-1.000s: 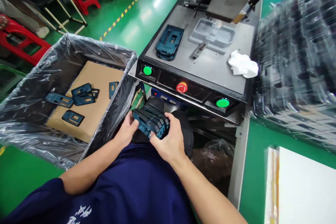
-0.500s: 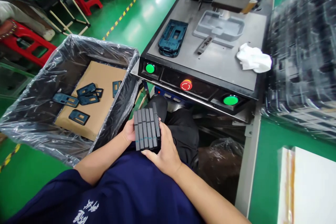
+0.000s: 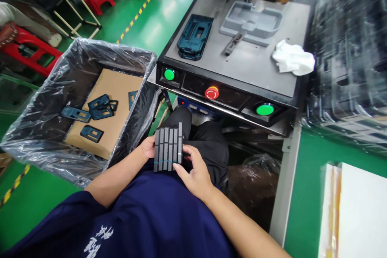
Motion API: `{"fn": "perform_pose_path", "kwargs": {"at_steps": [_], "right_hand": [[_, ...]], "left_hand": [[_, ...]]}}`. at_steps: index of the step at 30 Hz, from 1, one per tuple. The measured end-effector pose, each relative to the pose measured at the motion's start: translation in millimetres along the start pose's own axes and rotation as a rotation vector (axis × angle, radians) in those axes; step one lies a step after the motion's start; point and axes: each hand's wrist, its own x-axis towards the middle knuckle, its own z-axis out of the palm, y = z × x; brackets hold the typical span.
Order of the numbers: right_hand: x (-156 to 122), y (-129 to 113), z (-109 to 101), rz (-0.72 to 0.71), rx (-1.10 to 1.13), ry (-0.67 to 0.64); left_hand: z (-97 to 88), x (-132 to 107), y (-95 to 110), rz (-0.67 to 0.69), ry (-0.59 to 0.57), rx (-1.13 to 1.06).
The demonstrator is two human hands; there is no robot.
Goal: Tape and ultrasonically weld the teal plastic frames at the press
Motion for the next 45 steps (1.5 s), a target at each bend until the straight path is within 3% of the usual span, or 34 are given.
{"fn": "perform_pose_path", "kwargs": {"at_steps": [7, 15, 21, 28, 33, 37, 45], "right_hand": [[5, 5, 2, 0.134, 0.065, 0.073], [13, 3, -6, 0.157, 0.106, -0.041], [15, 1, -12, 0.116, 0.079, -0.149], [14, 4, -14, 0.056, -0.034, -0.153], [14, 1, -16, 0.013, -0.108, -0.179], [14, -6, -17, -0.002, -0.197, -0.167], [12, -6, -17, -0.067, -0.285, -0.14]], "left_hand": [[-2.2, 3, -3, -0.044, 0.019, 0.042], [5.8, -1, 0, 0.008, 0.003, 0.114], [17.9, -5, 7, 0.068, -0.06, 0.237], [26.4, -8, 14, 0.102, -0.097, 0.33], [25.6, -9, 25, 0.155, -0.164, 0.531], [35.4, -13, 41, 0.178, -0.251, 0.707], [51.9, -23, 51, 0.105, -0.286, 0.921]]}}
